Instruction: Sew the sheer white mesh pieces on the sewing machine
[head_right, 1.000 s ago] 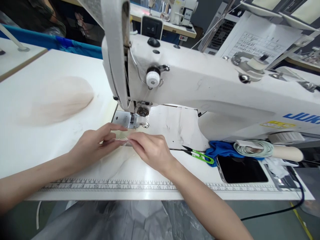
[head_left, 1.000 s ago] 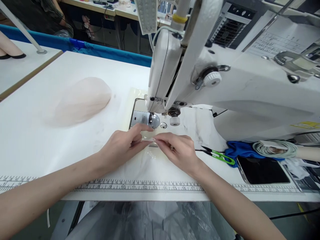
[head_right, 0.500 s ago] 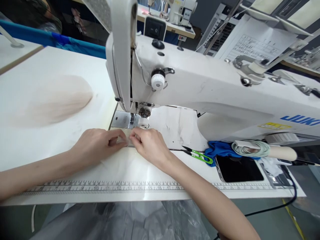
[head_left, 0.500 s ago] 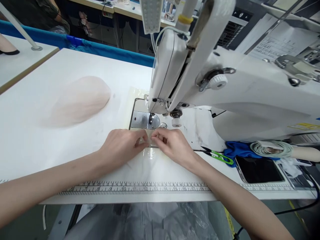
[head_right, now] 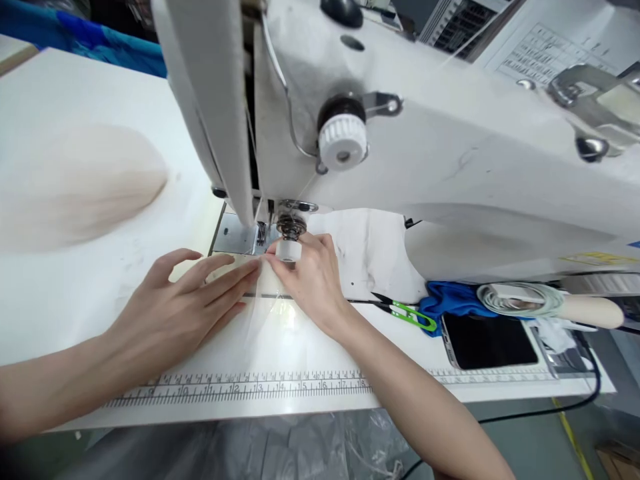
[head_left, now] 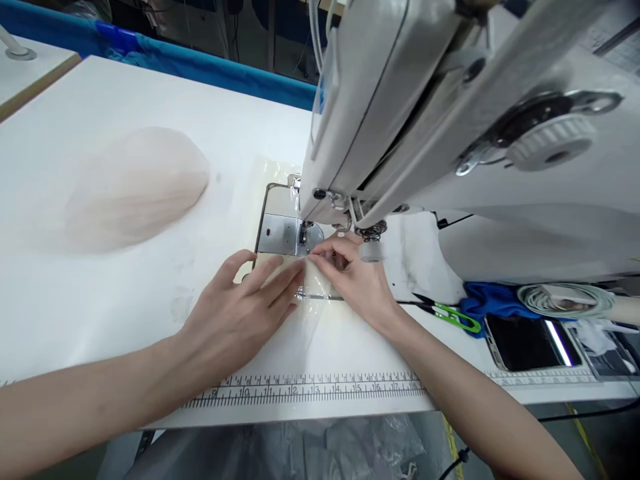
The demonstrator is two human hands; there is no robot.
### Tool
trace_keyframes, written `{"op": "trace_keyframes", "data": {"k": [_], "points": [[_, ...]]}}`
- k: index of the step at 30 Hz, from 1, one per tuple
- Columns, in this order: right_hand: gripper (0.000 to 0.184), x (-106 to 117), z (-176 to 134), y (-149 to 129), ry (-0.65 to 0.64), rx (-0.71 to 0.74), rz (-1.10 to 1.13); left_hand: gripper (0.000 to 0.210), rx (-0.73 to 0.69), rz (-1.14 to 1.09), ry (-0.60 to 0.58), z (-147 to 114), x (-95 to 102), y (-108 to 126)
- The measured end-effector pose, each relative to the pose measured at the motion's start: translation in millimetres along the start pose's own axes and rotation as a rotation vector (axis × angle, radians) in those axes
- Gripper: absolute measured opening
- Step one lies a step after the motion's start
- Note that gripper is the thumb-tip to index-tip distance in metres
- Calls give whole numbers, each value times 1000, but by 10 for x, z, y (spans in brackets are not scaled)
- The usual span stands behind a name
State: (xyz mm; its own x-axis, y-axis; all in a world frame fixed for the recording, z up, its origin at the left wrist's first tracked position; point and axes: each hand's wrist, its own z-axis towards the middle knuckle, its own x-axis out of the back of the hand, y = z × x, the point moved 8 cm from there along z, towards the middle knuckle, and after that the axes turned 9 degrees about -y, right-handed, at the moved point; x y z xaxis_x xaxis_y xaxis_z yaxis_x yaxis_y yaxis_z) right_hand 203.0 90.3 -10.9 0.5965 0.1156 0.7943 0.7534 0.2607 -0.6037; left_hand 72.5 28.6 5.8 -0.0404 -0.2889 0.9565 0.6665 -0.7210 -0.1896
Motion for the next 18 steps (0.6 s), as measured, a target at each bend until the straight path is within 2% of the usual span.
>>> {"op": "trace_keyframes", "data": {"k": [4,6,10,18], "points": [[21,48,-148,-202,81,276,-264,31,-12,-28,2,56,-31,-89],[25,18,-202,-281,92,344,-445,32,-16,-34,0,85,-48,-139],[26,-38,-210,-330,80,356,-654,34,-3,-23,-16,110,-67,-190],[27,-28,-158,-312,85,344,-717,33,39,0,-27,135,-88,-198]]}}
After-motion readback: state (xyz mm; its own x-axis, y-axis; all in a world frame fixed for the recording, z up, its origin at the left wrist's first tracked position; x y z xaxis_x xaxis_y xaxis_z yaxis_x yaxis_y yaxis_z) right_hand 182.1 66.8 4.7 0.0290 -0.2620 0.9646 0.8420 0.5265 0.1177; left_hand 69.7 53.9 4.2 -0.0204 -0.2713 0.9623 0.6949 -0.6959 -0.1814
